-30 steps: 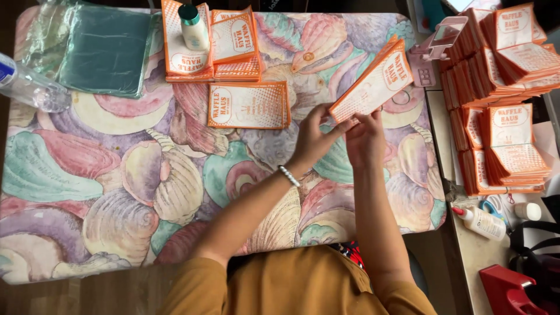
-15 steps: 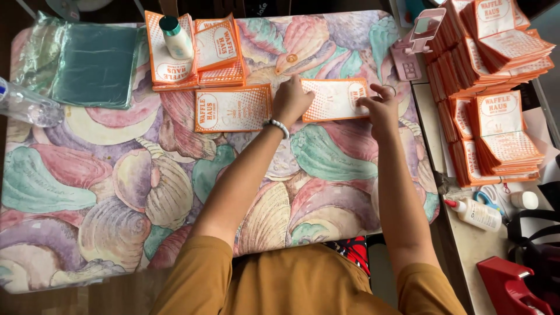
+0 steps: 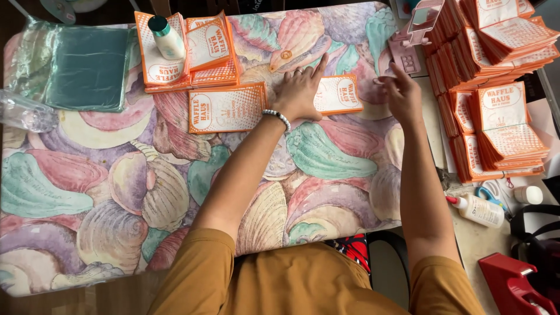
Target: Applying glue to the edges of paper bags and folding them to complete the assembly.
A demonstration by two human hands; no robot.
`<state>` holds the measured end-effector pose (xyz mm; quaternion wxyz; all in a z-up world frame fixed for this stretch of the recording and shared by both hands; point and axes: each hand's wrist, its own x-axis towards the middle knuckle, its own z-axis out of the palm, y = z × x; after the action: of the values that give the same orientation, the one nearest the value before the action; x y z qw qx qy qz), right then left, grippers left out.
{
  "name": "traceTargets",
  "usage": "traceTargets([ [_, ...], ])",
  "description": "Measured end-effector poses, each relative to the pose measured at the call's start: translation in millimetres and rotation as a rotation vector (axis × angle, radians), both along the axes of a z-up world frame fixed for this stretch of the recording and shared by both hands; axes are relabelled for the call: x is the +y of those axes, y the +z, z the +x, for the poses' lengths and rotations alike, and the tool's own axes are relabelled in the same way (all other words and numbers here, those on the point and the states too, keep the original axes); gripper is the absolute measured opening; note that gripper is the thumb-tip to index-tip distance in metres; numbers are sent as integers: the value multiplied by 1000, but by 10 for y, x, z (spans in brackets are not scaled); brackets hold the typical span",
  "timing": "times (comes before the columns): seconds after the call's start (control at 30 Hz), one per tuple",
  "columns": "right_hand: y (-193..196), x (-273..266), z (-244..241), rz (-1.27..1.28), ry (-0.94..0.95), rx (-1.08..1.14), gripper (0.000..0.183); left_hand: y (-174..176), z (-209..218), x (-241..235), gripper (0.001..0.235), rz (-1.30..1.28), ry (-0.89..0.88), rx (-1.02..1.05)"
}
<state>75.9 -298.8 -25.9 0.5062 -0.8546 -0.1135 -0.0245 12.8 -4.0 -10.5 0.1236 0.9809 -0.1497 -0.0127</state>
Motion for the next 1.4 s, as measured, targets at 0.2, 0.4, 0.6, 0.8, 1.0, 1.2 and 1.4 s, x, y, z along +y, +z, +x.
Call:
traceTargets([
  [0.2,375,168,-451,137,-90,-95,36,-9,44,-135,165,1,7,-26],
  [0.4,466,498,-693,116,-47,-357,32,-109,-77,56,173,-76,16,-175],
  [0.6,451,1461,-1098,-236,287,-469,52,370,-1168,1011,74,-730,208,-604],
  [0.8,-65,2541,-1375,-598,561,-942,63,-202,-1715,2244,44,-863,554,-697],
  [1.0,-50,2446,-1489,-601,606,-1187,7,-661,-1705,2558,34,-872,680,-779],
  [1.2,-259,2259,-1294,-386,436,-803,6,-265,-1807,2198,21,-910,616,-707],
  [1.4,-123,2403,-1363,-93,234,-651,9,-183,-1803,1901,24,-1097,576,-588],
])
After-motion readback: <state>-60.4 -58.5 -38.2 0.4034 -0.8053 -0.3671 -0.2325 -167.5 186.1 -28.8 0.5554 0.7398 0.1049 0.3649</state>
